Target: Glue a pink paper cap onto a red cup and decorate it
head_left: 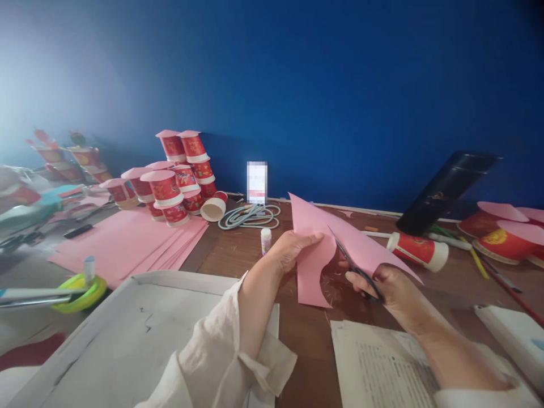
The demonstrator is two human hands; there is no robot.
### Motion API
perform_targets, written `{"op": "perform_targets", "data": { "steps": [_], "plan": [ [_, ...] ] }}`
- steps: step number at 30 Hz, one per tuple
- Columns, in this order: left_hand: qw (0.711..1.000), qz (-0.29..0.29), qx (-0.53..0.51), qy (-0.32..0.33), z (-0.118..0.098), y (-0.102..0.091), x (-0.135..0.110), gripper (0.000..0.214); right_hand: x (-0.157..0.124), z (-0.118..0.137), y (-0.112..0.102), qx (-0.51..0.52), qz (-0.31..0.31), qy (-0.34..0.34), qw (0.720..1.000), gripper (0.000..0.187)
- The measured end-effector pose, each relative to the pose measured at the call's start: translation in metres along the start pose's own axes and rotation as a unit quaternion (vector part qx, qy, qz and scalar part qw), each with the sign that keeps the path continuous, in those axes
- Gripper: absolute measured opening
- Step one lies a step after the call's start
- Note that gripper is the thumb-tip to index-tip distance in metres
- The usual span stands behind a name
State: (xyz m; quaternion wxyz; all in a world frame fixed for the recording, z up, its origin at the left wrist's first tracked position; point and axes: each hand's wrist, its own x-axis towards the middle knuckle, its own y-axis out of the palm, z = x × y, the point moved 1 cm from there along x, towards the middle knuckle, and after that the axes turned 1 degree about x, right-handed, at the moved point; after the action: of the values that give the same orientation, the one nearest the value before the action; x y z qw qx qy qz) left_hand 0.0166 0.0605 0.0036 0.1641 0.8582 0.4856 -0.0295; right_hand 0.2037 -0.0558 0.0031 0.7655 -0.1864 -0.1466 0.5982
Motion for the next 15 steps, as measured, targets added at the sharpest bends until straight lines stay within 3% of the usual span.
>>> {"op": "perform_targets", "data": {
  "steps": [2,9,15],
  "plan": [
    [0.999,0.018,-0.029,0.003,0.002,0.0,0.003,0.04,0.0,-0.001,-0.001,0.007,0.029,0.021,0.999,0.042],
    [0.999,0.02,-0.025,-0.024,-0.004,0.001,0.003,0.039,-0.002,-0.005,-0.005,0.009,0.028,0.055,0.998,0.046],
    [0.999,0.018,0.012,-0.041,-0.008,0.0,0.001,0.039,-0.003,-0.007,-0.012,-0.069,0.037,0.024,0.997,0.047]
  ]
}}
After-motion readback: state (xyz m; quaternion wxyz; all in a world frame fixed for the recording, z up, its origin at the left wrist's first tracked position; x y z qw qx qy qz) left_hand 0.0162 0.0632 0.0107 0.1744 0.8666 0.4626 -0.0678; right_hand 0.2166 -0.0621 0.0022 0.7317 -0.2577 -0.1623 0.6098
